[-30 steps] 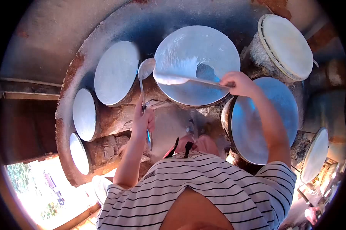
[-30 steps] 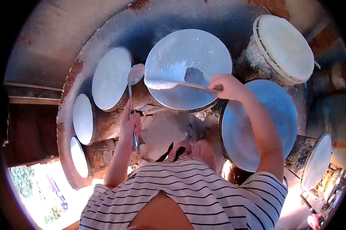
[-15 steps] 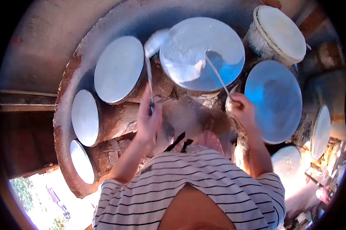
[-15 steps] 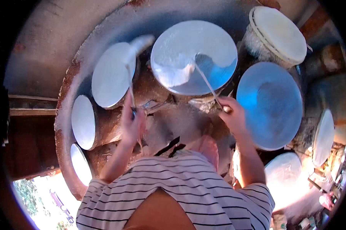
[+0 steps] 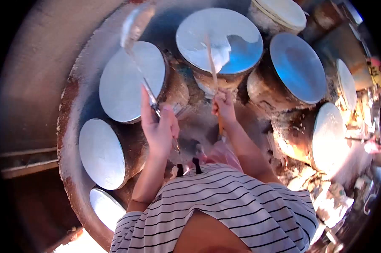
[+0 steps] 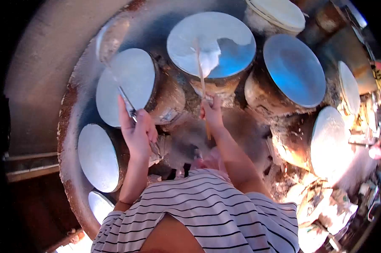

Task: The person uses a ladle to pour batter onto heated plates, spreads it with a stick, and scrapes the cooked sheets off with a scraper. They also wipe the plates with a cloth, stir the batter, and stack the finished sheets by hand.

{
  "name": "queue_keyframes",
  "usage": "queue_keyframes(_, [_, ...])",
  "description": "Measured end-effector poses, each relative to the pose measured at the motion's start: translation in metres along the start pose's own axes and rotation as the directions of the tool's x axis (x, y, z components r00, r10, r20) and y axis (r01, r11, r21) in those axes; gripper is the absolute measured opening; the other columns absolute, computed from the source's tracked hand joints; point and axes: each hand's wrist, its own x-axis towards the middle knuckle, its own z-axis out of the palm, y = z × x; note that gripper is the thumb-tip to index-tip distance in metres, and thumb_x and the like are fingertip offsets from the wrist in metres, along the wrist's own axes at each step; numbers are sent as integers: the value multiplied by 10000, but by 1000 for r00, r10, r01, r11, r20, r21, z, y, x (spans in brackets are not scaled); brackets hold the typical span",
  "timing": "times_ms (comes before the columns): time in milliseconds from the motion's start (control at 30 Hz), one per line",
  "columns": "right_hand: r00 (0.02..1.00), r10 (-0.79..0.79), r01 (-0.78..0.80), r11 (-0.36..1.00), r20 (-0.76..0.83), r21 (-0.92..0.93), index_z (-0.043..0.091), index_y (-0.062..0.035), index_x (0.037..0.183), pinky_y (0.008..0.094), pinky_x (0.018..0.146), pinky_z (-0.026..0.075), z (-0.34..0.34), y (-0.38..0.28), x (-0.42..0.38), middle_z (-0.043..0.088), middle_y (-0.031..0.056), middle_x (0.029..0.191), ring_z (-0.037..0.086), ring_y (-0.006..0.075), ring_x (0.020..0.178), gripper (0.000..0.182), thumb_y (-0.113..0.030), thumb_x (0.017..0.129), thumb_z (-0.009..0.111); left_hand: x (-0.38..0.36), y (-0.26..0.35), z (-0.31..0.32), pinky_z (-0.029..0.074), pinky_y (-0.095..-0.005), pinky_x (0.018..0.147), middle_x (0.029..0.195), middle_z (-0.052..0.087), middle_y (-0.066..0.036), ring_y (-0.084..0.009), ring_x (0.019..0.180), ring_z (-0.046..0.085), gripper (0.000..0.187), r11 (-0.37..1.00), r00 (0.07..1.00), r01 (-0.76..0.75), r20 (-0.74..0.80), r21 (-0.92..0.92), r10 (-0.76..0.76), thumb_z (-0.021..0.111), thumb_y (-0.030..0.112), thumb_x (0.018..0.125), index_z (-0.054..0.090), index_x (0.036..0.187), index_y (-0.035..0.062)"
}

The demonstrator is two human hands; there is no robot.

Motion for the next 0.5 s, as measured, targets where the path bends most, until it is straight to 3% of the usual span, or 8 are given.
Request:
queue_keyframes(67, [998,-23,20,999,-59,-41,401,-204,1264,226,448,360,-13,-19,-4,494,13,761,423,69,547,332,-151,956,513,1,5,-1,315,-210,324,618,437,1,-52,381,343,657,999,1000,23,-12,-26,-23,397,-15,944,110,1501,179])
queue_keyframes(233, [974,-33,85,970,-226,227,466,-178,1190,239,428,347,-19,-47,32,504,5,715,440,76,529,253,-158,947,538,6,6,-4,299,-200,333,597,407,13,-39,393,319,671,999,1000,16,-4,40,-16,419,3,945,105,1502,207])
queue_keyframes(333, [977,-70,75,997,-203,16,433,-160,1229,264,388,343,0,-52,18,540,32,746,433,87,457,304,-155,946,545,8,6,6,302,-199,338,588,395,15,-38,396,317,668,998,998,60,-29,20,-60,402,-5,945,100,1502,205])
queue_keyframes(367, [995,-8,-2,995,-96,-103,447,-147,1219,259,384,340,-8,-44,5,552,34,749,435,88,451,292,-153,945,547,9,4,8,307,-199,343,594,397,15,-36,398,316,660,999,998,54,-20,10,-54,395,-8,945,99,1502,186])
queue_keyframes(433, [999,24,-28,986,-22,-163,481,-143,1185,244,395,339,-37,-12,-19,560,28,752,453,86,490,255,-157,940,553,12,2,9,309,-198,345,607,404,16,-36,398,316,663,999,999,20,31,42,-21,408,-1,944,98,1502,179])
queue_keyframes(500, [997,-8,3,997,-72,-76,503,-147,1162,232,411,343,-73,-20,-25,562,23,759,472,84,536,231,-161,938,556,16,-2,12,315,-199,345,602,402,21,-34,400,323,664,998,999,4,37,69,-7,429,12,944,101,1501,166])
